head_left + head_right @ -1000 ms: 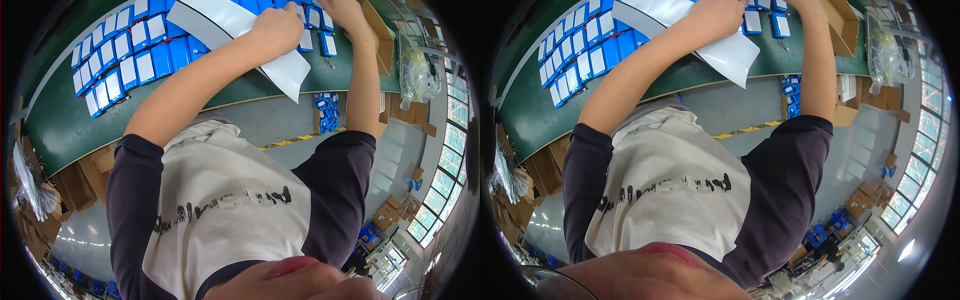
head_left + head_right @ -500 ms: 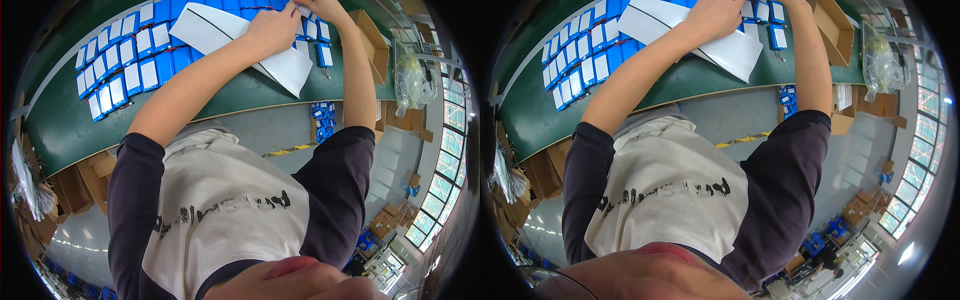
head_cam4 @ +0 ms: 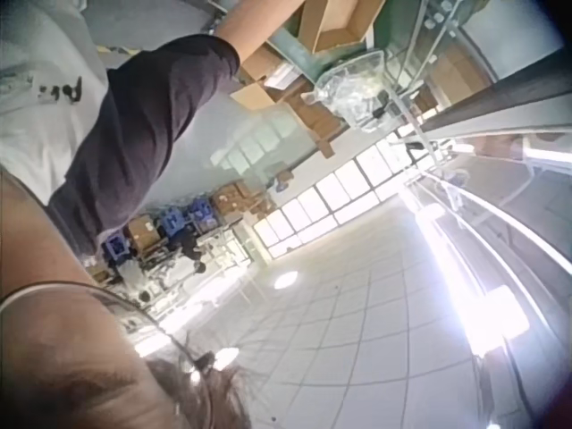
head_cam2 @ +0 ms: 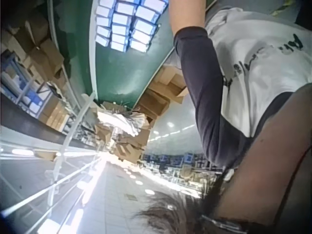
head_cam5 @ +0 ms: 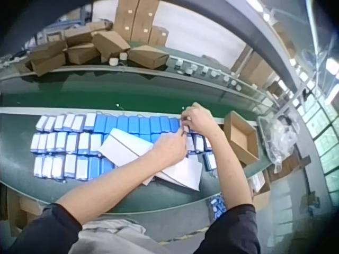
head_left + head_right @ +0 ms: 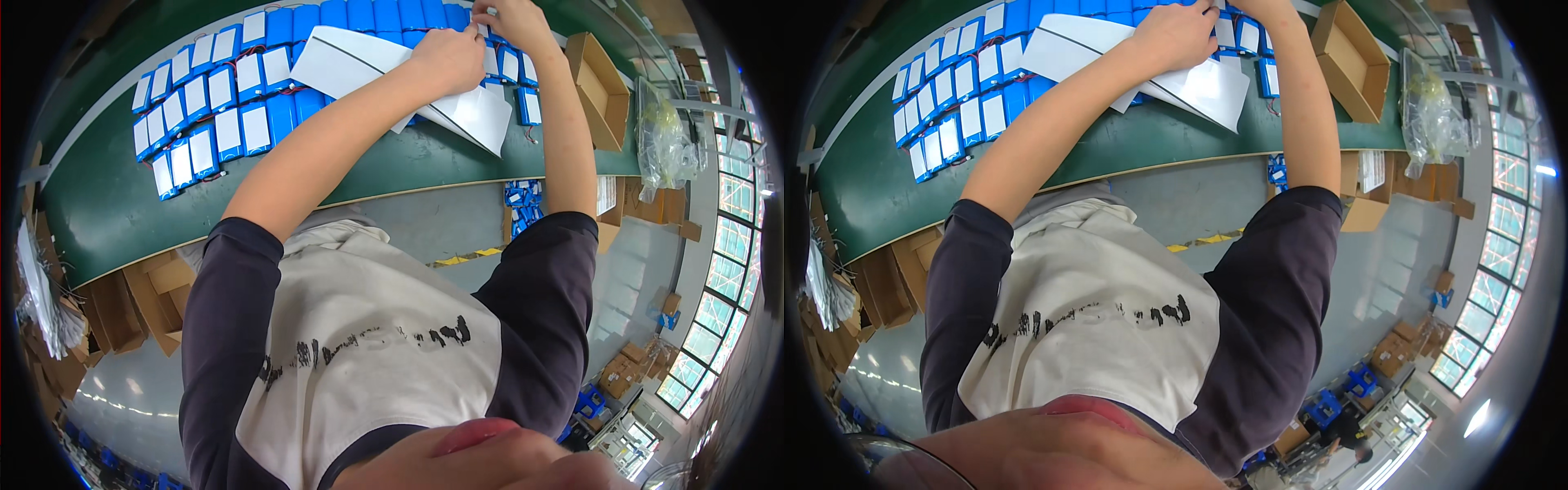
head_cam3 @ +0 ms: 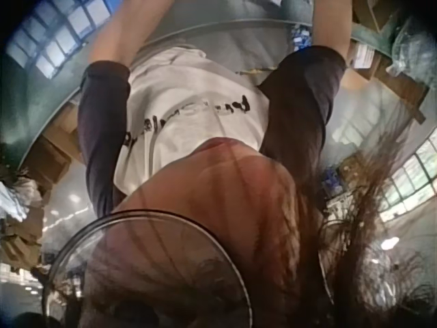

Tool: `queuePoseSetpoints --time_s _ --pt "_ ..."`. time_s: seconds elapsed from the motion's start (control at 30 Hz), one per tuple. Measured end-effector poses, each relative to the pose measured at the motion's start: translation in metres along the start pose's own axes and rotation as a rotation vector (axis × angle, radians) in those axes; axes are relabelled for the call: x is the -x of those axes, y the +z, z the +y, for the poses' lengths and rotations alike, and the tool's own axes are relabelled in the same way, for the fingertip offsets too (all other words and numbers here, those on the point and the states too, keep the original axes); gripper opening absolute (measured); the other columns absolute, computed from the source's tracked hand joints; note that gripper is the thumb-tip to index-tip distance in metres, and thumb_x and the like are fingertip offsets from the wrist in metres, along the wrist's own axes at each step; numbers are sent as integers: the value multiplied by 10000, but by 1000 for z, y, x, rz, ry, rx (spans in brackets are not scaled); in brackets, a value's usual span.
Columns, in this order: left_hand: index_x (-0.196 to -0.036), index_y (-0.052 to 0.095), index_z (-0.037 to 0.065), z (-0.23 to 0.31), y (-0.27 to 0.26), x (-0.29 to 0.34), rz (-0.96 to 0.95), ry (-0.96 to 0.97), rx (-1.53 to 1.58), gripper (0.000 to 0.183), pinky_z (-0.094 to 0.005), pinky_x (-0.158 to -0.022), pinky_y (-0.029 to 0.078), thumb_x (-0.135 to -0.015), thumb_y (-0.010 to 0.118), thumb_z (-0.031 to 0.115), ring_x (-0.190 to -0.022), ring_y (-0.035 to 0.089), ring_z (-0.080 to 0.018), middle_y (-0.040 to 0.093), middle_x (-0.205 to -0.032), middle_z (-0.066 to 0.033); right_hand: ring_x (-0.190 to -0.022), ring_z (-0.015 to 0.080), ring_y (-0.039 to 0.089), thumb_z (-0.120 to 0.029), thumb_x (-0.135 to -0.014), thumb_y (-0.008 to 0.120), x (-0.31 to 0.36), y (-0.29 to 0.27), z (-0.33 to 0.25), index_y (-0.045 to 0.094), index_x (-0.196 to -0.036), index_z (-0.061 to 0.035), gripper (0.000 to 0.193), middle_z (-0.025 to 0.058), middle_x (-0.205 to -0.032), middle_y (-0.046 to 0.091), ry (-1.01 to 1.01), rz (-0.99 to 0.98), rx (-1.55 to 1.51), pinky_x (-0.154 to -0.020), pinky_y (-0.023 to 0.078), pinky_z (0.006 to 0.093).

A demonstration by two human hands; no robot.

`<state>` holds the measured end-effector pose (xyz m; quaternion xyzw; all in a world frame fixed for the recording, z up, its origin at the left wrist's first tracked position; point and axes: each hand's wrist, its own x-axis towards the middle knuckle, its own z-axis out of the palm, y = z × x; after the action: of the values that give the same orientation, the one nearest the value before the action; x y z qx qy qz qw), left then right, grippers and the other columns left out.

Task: The person repeatedly peels white adhesive labels from a backing sheet and applies them to the top surface of blue rectangular battery cells arranged on a green workbench. The person handles the labels and cells by hand, working across multiple rows of batteries.

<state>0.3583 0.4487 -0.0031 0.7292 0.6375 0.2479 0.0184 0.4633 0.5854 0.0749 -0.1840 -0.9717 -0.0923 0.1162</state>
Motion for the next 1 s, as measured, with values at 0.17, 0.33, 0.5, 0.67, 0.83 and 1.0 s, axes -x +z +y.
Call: queuePoseSetpoints --time_s 0.17,0.33,0.5,0.67,0.83,1.0 --pt "-1087 714 -10 -6 -28 11 -79 -35 16 281 -468 -800 602 -909 607 180 -926 743 -371 611 -1250 -207 -979 331 650 -24 -809 632 1 -21 -13 752 -972 -84 212 110 -970 686 -20 59 -72 -857 549 403" --pt "-1087 697 -17 -17 -40 32 -14 -14 -1 277 -489 -763 607 -922 621 193 -910 744 -379 621 -1207 -210 -945 254 659 127 -811 608 -9 -54 -39 684 -1098 -33 337 117 -998 613 60 170 -589 -783 526 321" --pt "-1220 614 -17 -21 -54 33 73 -160 151 427 -482 -763 614 -966 651 325 -916 744 -379 672 -1146 -209 -885 68 558 131 -848 697 -11 -23 -32 687 -1156 -13 341 -19 -940 566 283 299 -1271 -775 477 215" --pt "-1194 591 25 -38 -68 19 279 -261 437 304 -485 -751 574 -991 577 251 -872 711 -402 689 -1028 -236 -880 74 596 55 -910 708 4 -2 -52 683 -1219 7 313 -17 -962 613 362 333 -1648 -770 479 213" --pt "-1074 589 41 -46 -81 25 180 -234 599 190 -516 -786 524 -1009 558 217 -900 670 -440 708 -901 -222 -881 89 612 -10 -927 720 19 -2 -44 729 -1103 -8 176 -6 -947 659 425 202 -1513 -769 469 220" --pt "-1199 602 38 -61 -67 33 139 12 461 272 -521 -819 520 -977 585 193 -893 659 -453 704 -905 -228 -888 109 622 -42 -928 727 12 -10 -43 750 -1027 0 111 9 -993 668 390 455 -1168 -815 478 259"
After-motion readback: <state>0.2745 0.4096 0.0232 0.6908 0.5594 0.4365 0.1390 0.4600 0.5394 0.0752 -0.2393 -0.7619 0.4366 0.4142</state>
